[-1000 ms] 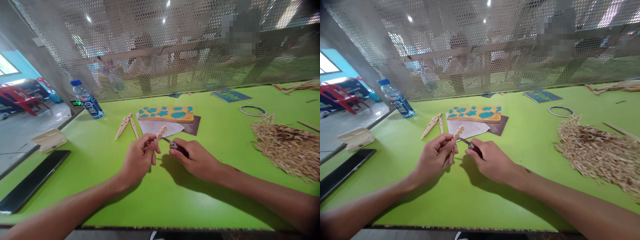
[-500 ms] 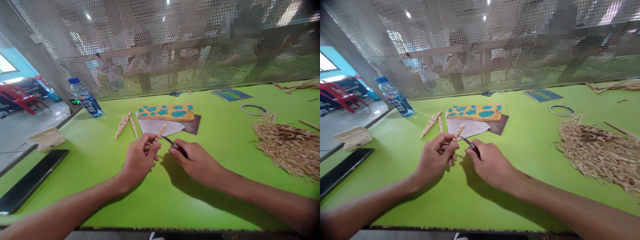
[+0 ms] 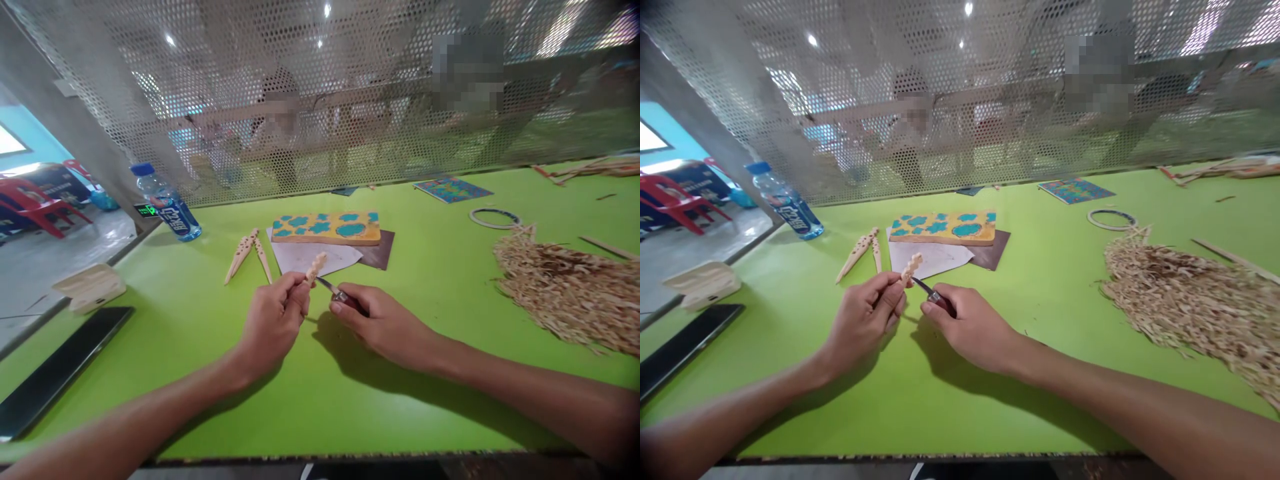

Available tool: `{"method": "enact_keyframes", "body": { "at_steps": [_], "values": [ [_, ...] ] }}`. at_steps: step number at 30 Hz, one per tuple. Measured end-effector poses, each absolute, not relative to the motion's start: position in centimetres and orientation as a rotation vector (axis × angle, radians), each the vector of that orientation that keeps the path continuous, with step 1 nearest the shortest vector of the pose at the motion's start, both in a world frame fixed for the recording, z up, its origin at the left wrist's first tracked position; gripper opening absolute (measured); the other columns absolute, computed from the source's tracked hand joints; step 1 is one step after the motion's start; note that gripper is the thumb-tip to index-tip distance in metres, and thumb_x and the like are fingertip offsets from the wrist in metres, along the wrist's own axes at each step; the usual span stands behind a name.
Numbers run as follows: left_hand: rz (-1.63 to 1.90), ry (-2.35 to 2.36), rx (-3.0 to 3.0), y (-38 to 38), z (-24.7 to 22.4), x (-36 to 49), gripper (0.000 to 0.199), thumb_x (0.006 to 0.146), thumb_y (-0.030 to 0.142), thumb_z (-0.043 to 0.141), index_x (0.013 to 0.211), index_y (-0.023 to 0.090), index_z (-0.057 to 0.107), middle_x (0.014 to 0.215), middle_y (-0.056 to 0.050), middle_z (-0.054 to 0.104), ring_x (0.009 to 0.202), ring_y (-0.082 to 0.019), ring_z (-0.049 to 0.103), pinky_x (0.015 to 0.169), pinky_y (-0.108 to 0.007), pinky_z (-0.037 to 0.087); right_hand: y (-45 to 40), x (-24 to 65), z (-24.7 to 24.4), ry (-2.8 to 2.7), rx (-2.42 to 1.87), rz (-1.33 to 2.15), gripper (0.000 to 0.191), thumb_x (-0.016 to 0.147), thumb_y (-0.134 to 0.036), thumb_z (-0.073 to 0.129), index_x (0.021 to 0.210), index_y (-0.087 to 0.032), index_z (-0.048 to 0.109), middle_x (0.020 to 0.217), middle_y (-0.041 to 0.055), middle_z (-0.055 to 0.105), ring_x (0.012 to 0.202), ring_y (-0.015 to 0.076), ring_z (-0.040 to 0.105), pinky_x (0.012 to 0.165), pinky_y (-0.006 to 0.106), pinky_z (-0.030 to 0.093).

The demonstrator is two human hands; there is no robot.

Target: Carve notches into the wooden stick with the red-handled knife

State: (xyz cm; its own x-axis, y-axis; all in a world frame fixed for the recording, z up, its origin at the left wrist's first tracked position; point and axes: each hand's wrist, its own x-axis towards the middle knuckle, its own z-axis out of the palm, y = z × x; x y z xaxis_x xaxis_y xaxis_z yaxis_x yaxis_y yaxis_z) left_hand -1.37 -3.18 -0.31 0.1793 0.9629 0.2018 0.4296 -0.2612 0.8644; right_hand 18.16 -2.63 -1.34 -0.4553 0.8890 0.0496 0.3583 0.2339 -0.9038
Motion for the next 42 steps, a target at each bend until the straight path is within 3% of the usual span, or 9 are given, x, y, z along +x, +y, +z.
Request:
{"method": "enact_keyframes", "body": {
  "at_steps": [7, 12, 17, 25, 35, 42],
  "values": [
    [0.963, 1.361, 1.947, -2.6, -0.8, -1.6, 0.030, 0.103, 0.035, 0.046, 0.083, 0.016, 0.059, 0.059, 0.005, 0.042, 0.051, -0.009, 0.036, 0.049, -0.023, 0.027, -2.7, 18.5, -1.3, -1.557, -1.028, 1.858, 0.035, 0.096, -0.052, 0.058, 0.081, -0.024, 0.043, 0.053, -0.0113, 0.041, 0.033, 0.0063, 0.031, 0.030, 0.020, 0.023],
    [0.954, 1.388, 2.018, -2.2, -1.1, -1.7, 0.030, 0.102, 0.031, 0.045, 0.081, 0.016, 0.058, 0.058, 0.005, 0.043, 0.050, -0.009, 0.037, 0.051, -0.023, 0.027, -2.4, 18.8, -1.0, -1.387, -1.001, 2.054, 0.041, 0.094, -0.051, 0.063, 0.074, -0.023, 0.041, 0.052, -0.0109, 0.037, 0.034, 0.0048, 0.025, 0.027, 0.017, 0.020],
    [0.898, 1.435, 2.038, -1.9, -0.9, -1.8, 0.031, 0.103, 0.033, 0.044, 0.083, 0.016, 0.061, 0.059, 0.004, 0.047, 0.052, -0.010, 0.041, 0.052, -0.024, 0.029, -2.3, 18.6, -0.6, -1.360, -1.064, 2.051, 0.036, 0.096, -0.047, 0.060, 0.076, -0.024, 0.041, 0.053, -0.0108, 0.039, 0.034, 0.0050, 0.024, 0.027, 0.018, 0.020],
    [0.755, 1.545, 2.280, -1.5, -1.1, -2.2, 0.031, 0.103, 0.031, 0.041, 0.078, 0.018, 0.054, 0.065, 0.001, 0.054, 0.059, -0.013, 0.046, 0.061, -0.027, 0.029, -2.6, 18.0, -0.8, -1.789, -1.372, 1.340, 0.035, 0.102, -0.042, 0.048, 0.073, -0.023, 0.042, 0.050, -0.0073, 0.045, 0.037, 0.0076, 0.041, 0.039, 0.023, 0.031],
    [0.736, 1.490, 2.225, -1.1, -1.9, -2.7, 0.036, 0.103, 0.036, 0.037, 0.071, 0.021, 0.041, 0.054, 0.005, 0.040, 0.048, -0.011, 0.036, 0.051, -0.026, 0.023, -2.8, 18.7, -0.8, -1.523, -1.197, 1.733, 0.036, 0.099, -0.050, 0.055, 0.077, -0.025, 0.040, 0.047, -0.0125, 0.037, 0.030, 0.0062, 0.030, 0.026, 0.019, 0.023],
    [0.836, 1.414, 2.169, -1.0, -1.8, -2.6, 0.039, 0.102, 0.036, 0.038, 0.066, 0.020, 0.040, 0.054, 0.005, 0.039, 0.049, -0.010, 0.035, 0.049, -0.025, 0.024, -3.2, 19.2, 0.6, -1.483, -1.022, 2.127, 0.050, 0.087, -0.054, 0.071, 0.065, -0.024, 0.037, 0.042, -0.0130, 0.033, 0.030, 0.0042, 0.023, 0.026, 0.018, 0.021]
  ]
}}
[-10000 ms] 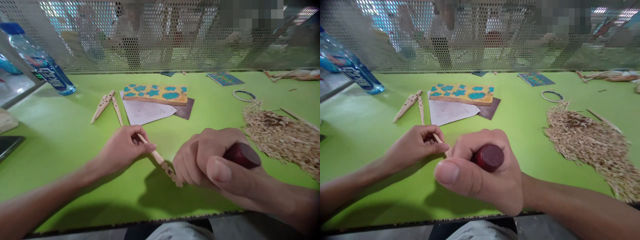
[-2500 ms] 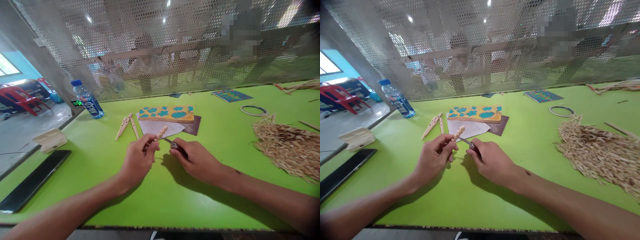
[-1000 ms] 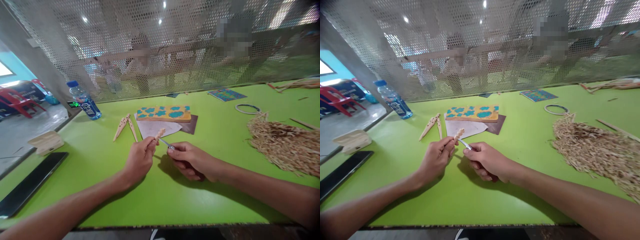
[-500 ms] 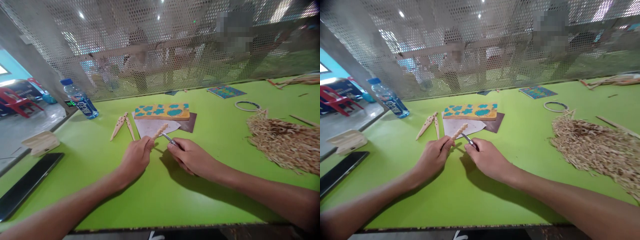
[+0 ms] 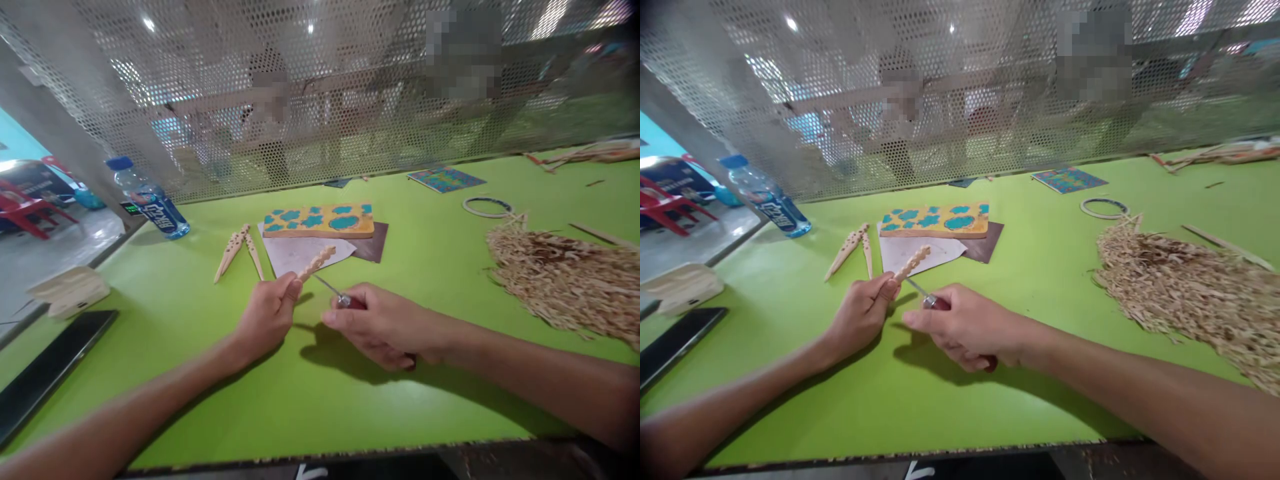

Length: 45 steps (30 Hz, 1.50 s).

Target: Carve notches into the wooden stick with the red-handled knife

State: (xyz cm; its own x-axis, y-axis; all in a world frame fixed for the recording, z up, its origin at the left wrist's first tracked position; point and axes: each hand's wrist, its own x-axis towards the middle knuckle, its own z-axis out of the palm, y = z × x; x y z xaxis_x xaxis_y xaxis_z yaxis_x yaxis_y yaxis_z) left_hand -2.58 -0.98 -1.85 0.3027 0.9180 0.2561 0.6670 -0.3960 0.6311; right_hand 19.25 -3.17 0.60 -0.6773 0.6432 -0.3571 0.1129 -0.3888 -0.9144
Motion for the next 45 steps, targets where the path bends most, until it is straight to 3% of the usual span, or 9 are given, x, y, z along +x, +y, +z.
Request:
{"method": "enact_keyframes", "body": {
  "at_steps": [3, 9, 12, 22, 29, 34, 39, 45],
  "values": [
    [0.870, 1.431, 2.117, -0.8, -1.8, -2.6, 0.040, 0.102, 0.037, 0.039, 0.066, 0.020, 0.042, 0.055, 0.004, 0.039, 0.050, -0.010, 0.035, 0.049, -0.025, 0.026, -3.2, 19.1, 1.0, -1.555, -1.061, 1.977, 0.043, 0.087, -0.052, 0.070, 0.071, -0.025, 0.041, 0.044, -0.0130, 0.036, 0.031, 0.0062, 0.027, 0.029, 0.020, 0.024],
    [0.857, 1.394, 2.122, -0.8, -1.8, -2.8, 0.040, 0.102, 0.037, 0.040, 0.067, 0.019, 0.044, 0.055, 0.005, 0.040, 0.052, -0.010, 0.037, 0.051, -0.025, 0.027, -1.5, 19.7, 0.1, -1.987, -1.410, 0.808, 0.036, 0.093, -0.041, 0.060, 0.066, -0.021, 0.046, 0.056, -0.0044, 0.047, 0.051, 0.0106, 0.039, 0.049, 0.027, 0.027],
    [0.864, 1.381, 2.151, -0.9, -1.7, -2.7, 0.039, 0.102, 0.036, 0.041, 0.067, 0.019, 0.045, 0.055, 0.005, 0.040, 0.051, -0.010, 0.037, 0.051, -0.025, 0.027, -1.2, 19.8, -0.4, -2.095, -1.460, 0.642, 0.032, 0.094, -0.040, 0.056, 0.070, -0.022, 0.048, 0.060, -0.0012, 0.054, 0.056, 0.0137, 0.043, 0.054, 0.029, 0.028],
    [0.867, 1.405, 2.235, -1.1, -1.8, -2.4, 0.037, 0.102, 0.032, 0.043, 0.067, 0.020, 0.040, 0.053, 0.006, 0.037, 0.048, -0.009, 0.035, 0.051, -0.024, 0.024, -1.1, 19.6, -0.6, -2.092, -1.478, 0.783, 0.040, 0.093, -0.048, 0.058, 0.066, -0.022, 0.044, 0.060, -0.0002, 0.052, 0.056, 0.0142, 0.042, 0.053, 0.030, 0.027],
    [0.851, 1.446, 2.216, -1.3, -2.2, -2.3, 0.035, 0.102, 0.034, 0.041, 0.070, 0.021, 0.041, 0.054, 0.006, 0.040, 0.048, -0.010, 0.037, 0.050, -0.024, 0.025, -2.3, 18.9, -0.5, -1.666, -1.260, 1.667, 0.043, 0.091, -0.058, 0.062, 0.072, -0.025, 0.042, 0.043, -0.0108, 0.040, 0.033, 0.0085, 0.035, 0.032, 0.022, 0.027],
    [0.834, 1.462, 2.188, -1.5, -2.1, -2.5, 0.037, 0.102, 0.034, 0.039, 0.069, 0.020, 0.040, 0.053, 0.005, 0.039, 0.047, -0.009, 0.034, 0.049, -0.024, 0.022, -2.3, 19.1, -0.6, -1.513, -1.110, 1.901, 0.047, 0.087, -0.053, 0.072, 0.069, -0.024, 0.041, 0.042, -0.0128, 0.037, 0.030, 0.0052, 0.028, 0.027, 0.018, 0.025],
    [0.873, 1.424, 2.006, -1.5, -1.7, -2.1, 0.043, 0.101, 0.040, 0.041, 0.063, 0.020, 0.039, 0.054, 0.005, 0.036, 0.050, -0.010, 0.032, 0.048, -0.025, 0.021, -1.8, 19.7, -0.6, -1.553, -1.052, 1.918, 0.048, 0.090, -0.051, 0.070, 0.065, -0.023, 0.040, 0.039, -0.0120, 0.038, 0.029, 0.0043, 0.029, 0.028, 0.016, 0.025],
    [0.888, 1.364, 1.647, -1.0, -2.3, -2.1, 0.044, 0.101, 0.051, 0.040, 0.068, 0.022, 0.039, 0.053, 0.007, 0.031, 0.044, -0.009, 0.028, 0.044, -0.025, 0.021, -2.6, 19.4, 0.2, -1.681, -1.000, 1.920, 0.037, 0.088, -0.046, 0.073, 0.078, -0.024, 0.044, 0.042, -0.0140, 0.041, 0.031, 0.0054, 0.030, 0.030, 0.017, 0.026]
  ]
}}
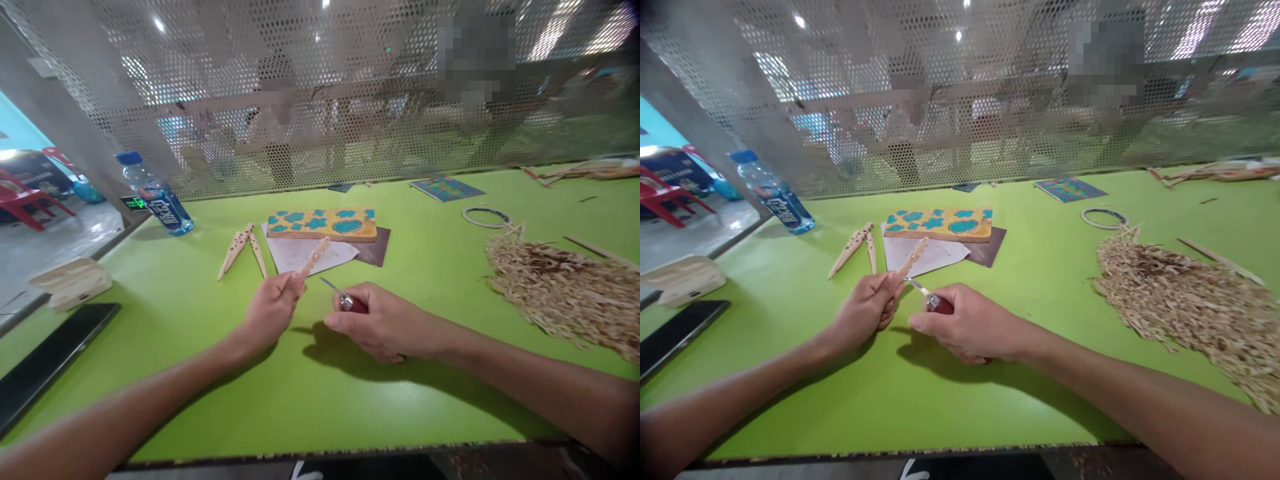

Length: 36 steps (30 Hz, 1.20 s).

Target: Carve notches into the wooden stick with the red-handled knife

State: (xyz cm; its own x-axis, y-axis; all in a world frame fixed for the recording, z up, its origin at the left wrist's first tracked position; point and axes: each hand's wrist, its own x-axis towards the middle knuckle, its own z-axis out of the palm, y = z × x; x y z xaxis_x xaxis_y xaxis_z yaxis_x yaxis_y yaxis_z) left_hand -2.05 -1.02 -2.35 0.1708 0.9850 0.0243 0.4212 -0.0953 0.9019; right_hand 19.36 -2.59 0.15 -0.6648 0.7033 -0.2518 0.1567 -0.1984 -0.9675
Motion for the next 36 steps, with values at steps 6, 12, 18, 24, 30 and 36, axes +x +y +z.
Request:
{"method": "enact_keyframes", "body": {
  "at_steps": [6, 12, 18, 24, 30, 36],
  "values": [
    [0.850, 1.271, 1.771, -1.5, -2.3, -2.3, 0.046, 0.101, 0.054, 0.042, 0.069, 0.021, 0.043, 0.051, 0.006, 0.037, 0.044, -0.009, 0.035, 0.044, -0.024, 0.026, -1.7, 19.3, -0.2, -1.860, -1.367, 1.190, 0.039, 0.093, -0.044, 0.059, 0.067, -0.023, 0.040, 0.052, -0.0084, 0.039, 0.044, 0.0080, 0.033, 0.042, 0.023, 0.026],
    [0.865, 1.362, 1.932, -1.7, -1.8, -2.0, 0.045, 0.102, 0.046, 0.041, 0.065, 0.020, 0.042, 0.052, 0.004, 0.040, 0.048, -0.010, 0.036, 0.047, -0.024, 0.026, -1.4, 19.2, -0.3, -1.990, -1.414, 0.968, 0.038, 0.091, -0.040, 0.058, 0.064, -0.022, 0.037, 0.060, -0.0051, 0.038, 0.056, 0.0116, 0.032, 0.052, 0.028, 0.025],
    [0.841, 1.468, 2.172, -2.1, -1.9, -1.7, 0.034, 0.102, 0.035, 0.039, 0.071, 0.021, 0.043, 0.054, 0.005, 0.040, 0.047, -0.011, 0.036, 0.050, -0.024, 0.024, -1.4, 19.2, -0.5, -2.011, -1.469, 0.943, 0.037, 0.091, -0.042, 0.057, 0.064, -0.022, 0.040, 0.059, -0.0040, 0.043, 0.055, 0.0122, 0.035, 0.051, 0.029, 0.025],
    [0.783, 1.521, 2.198, -2.3, -2.1, -1.9, 0.033, 0.102, 0.035, 0.036, 0.072, 0.022, 0.040, 0.053, 0.004, 0.039, 0.046, -0.011, 0.037, 0.050, -0.024, 0.023, -1.9, 19.3, -0.3, -1.886, -1.441, 1.348, 0.039, 0.091, -0.051, 0.060, 0.070, -0.024, 0.041, 0.048, -0.0085, 0.040, 0.040, 0.0088, 0.034, 0.039, 0.024, 0.026],
    [0.828, 1.436, 2.105, -2.0, -1.7, -2.1, 0.040, 0.102, 0.038, 0.038, 0.065, 0.021, 0.039, 0.053, 0.004, 0.037, 0.047, -0.010, 0.033, 0.048, -0.024, 0.021, -1.9, 19.9, 0.0, -1.722, -1.233, 1.727, 0.041, 0.088, -0.051, 0.069, 0.073, -0.024, 0.042, 0.041, -0.0122, 0.039, 0.031, 0.0065, 0.032, 0.030, 0.019, 0.025],
    [0.850, 1.398, 1.881, -1.8, -2.0, -2.0, 0.047, 0.103, 0.050, 0.036, 0.067, 0.021, 0.041, 0.054, 0.005, 0.038, 0.049, -0.011, 0.036, 0.049, -0.025, 0.026, -1.8, 19.8, 0.0, -1.734, -1.153, 1.776, 0.035, 0.092, -0.046, 0.065, 0.075, -0.024, 0.044, 0.043, -0.0126, 0.040, 0.031, 0.0058, 0.030, 0.030, 0.018, 0.025]
  ]
}}
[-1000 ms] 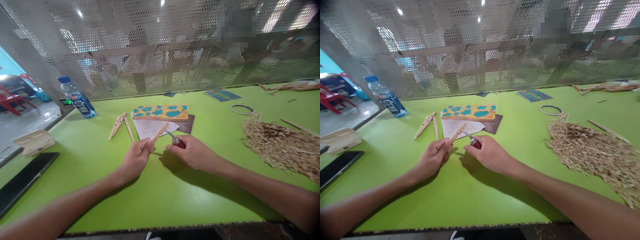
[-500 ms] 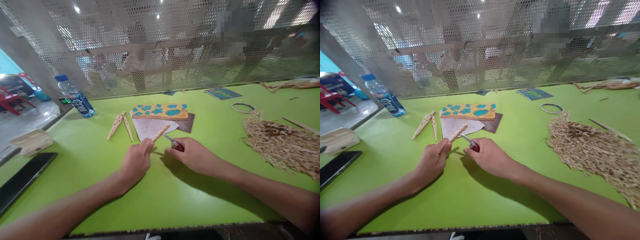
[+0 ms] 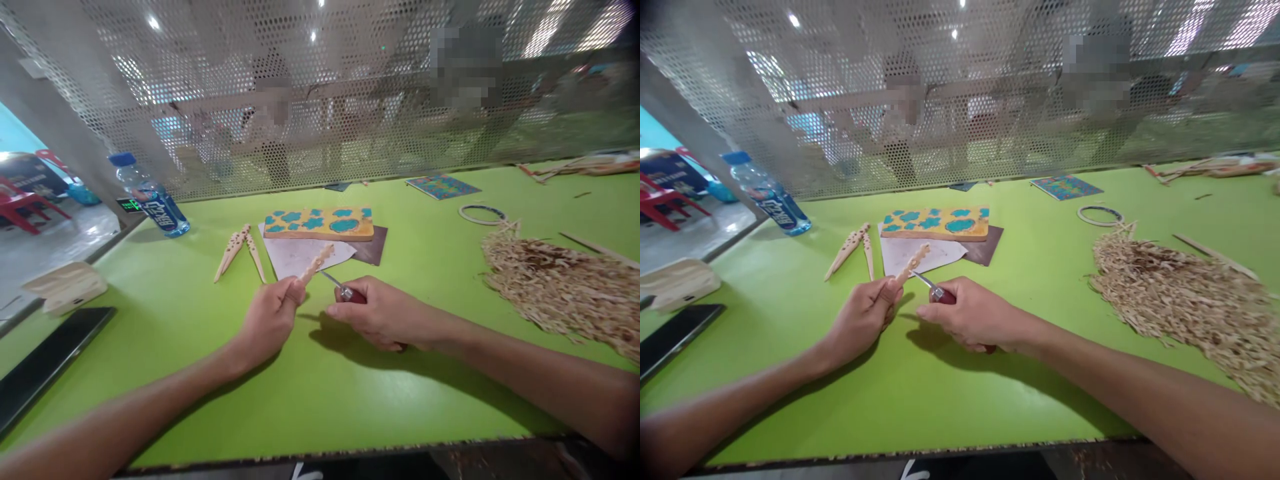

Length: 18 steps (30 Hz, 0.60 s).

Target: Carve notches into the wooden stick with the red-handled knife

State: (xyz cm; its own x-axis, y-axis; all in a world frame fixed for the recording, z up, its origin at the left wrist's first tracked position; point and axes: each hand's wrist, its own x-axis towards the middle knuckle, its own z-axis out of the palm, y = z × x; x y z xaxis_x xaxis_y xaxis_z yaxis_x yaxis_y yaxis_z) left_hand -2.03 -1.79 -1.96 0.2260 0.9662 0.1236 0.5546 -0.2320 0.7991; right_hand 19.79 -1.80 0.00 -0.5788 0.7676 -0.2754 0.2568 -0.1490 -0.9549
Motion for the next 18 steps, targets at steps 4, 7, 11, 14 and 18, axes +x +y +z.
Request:
{"method": "enact_keyframes", "body": {
  "at_steps": [4, 7, 11, 14, 18],
  "values": [
    [0.891, 1.378, 1.971, -1.94, -2.06, -1.92, 0.045, 0.103, 0.045, 0.038, 0.065, 0.021, 0.041, 0.055, 0.005, 0.037, 0.051, -0.010, 0.035, 0.050, -0.025, 0.025, -1.88, 19.25, 0.00, -1.754, -1.362, 1.534, 0.036, 0.091, -0.047, 0.062, 0.072, -0.025, 0.041, 0.041, -0.0120, 0.038, 0.030, 0.0075, 0.033, 0.029, 0.020, 0.027],
    [0.916, 1.379, 2.067, -2.06, -2.02, -1.72, 0.043, 0.103, 0.040, 0.040, 0.065, 0.020, 0.040, 0.054, 0.005, 0.036, 0.050, -0.010, 0.033, 0.049, -0.025, 0.023, -1.95, 19.10, -0.02, -1.813, -1.417, 1.406, 0.034, 0.092, -0.045, 0.058, 0.071, -0.024, 0.041, 0.042, -0.0111, 0.038, 0.032, 0.0072, 0.033, 0.034, 0.022, 0.028],
    [0.926, 1.408, 2.141, -2.05, -2.02, -1.55, 0.040, 0.103, 0.035, 0.040, 0.066, 0.020, 0.041, 0.053, 0.006, 0.036, 0.048, -0.009, 0.032, 0.049, -0.024, 0.022, -1.96, 19.18, -0.18, -1.887, -1.470, 1.210, 0.033, 0.091, -0.040, 0.056, 0.068, -0.023, 0.040, 0.047, -0.0093, 0.038, 0.038, 0.0073, 0.033, 0.042, 0.024, 0.025],
    [0.918, 1.414, 2.160, -2.00, -2.05, -1.52, 0.039, 0.103, 0.034, 0.041, 0.067, 0.020, 0.041, 0.052, 0.006, 0.036, 0.047, -0.009, 0.033, 0.049, -0.023, 0.021, -1.91, 19.21, -0.31, -1.942, -1.499, 1.091, 0.035, 0.090, -0.039, 0.055, 0.066, -0.023, 0.037, 0.054, -0.0072, 0.038, 0.046, 0.0087, 0.034, 0.047, 0.026, 0.025],
    [0.888, 1.434, 2.218, -2.02, -2.24, -1.58, 0.035, 0.102, 0.032, 0.041, 0.069, 0.021, 0.041, 0.054, 0.006, 0.038, 0.047, -0.009, 0.035, 0.050, -0.023, 0.023, -1.97, 19.06, -0.39, -1.969, -1.537, 1.005, 0.035, 0.090, -0.039, 0.055, 0.065, -0.023, 0.037, 0.058, -0.0056, 0.039, 0.053, 0.0108, 0.034, 0.050, 0.029, 0.025]
  ]
}}
